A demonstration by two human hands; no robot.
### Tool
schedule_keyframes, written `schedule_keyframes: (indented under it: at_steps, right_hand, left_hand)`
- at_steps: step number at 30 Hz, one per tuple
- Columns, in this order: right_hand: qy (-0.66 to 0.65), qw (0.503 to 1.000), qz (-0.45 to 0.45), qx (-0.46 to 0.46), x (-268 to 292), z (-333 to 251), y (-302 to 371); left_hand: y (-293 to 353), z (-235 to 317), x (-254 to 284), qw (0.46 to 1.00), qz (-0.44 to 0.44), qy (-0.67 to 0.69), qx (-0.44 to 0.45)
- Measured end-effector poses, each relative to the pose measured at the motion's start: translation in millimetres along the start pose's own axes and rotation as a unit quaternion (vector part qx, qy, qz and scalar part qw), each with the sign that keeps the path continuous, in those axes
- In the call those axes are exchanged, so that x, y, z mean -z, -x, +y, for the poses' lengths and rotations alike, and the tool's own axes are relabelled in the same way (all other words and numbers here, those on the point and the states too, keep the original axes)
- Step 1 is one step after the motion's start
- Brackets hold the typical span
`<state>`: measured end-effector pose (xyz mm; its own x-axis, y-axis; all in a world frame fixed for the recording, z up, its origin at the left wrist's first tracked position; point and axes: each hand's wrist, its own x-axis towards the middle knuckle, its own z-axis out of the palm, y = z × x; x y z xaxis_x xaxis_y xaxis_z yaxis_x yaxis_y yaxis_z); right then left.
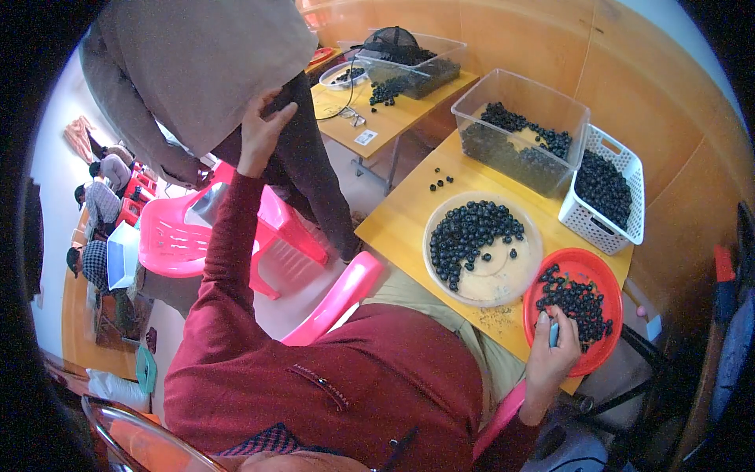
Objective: The person sorts small black rubber components by hand, taking them from a pile and placing them into plastic trays on a table.
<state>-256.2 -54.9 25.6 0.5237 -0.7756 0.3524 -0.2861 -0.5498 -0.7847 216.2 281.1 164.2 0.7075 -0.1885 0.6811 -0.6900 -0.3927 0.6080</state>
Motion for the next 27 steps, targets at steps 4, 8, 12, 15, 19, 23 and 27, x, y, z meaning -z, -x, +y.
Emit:
schedule_keyframes:
  at_steps: [4, 8, 12, 15, 19, 23, 27]
  right_hand:
    - [-0.044, 0.999, -0.026, 0.004, -3.8, 7.4, 2.5]
    - [-0.066, 0.997, -0.033, 0.01, -6.8, 17.2, 3.2]
    - [-0.035, 0.998, -0.052, 0.012, -6.3, 2.0, 4.3]
    - [-0.012, 0.997, -0.073, 0.036, -6.2, -3.6, 4.9]
    - [-0.035, 0.997, -0.058, 0.033, -16.9, -0.8, 15.1]
    - [0.007, 0.997, -0.032, 0.067, -28.4, -5.2, 26.9]
    - [0.014, 0.996, -0.056, 0.063, -30.2, -9.0, 30.7]
  left_hand:
    - [41.2, -6.1, -29.0, 0.996, -0.044, 0.073, -0.012]
    - [85.2, -29.9, -56.9, 0.98, -0.134, 0.131, 0.073]
    - [133.0, -26.8, -79.5, 0.959, -0.221, 0.13, 0.118]
    - [160.6, -24.4, -94.6, 0.931, -0.247, 0.2, 0.182]
    - [165.1, 6.2, -95.3, 0.939, -0.248, 0.154, 0.18]
    - [154.9, 20.1, -89.5, 0.979, -0.187, 0.074, 0.043]
    - [142.3, 36.6, -69.6, 0.979, -0.119, -0.098, -0.13]
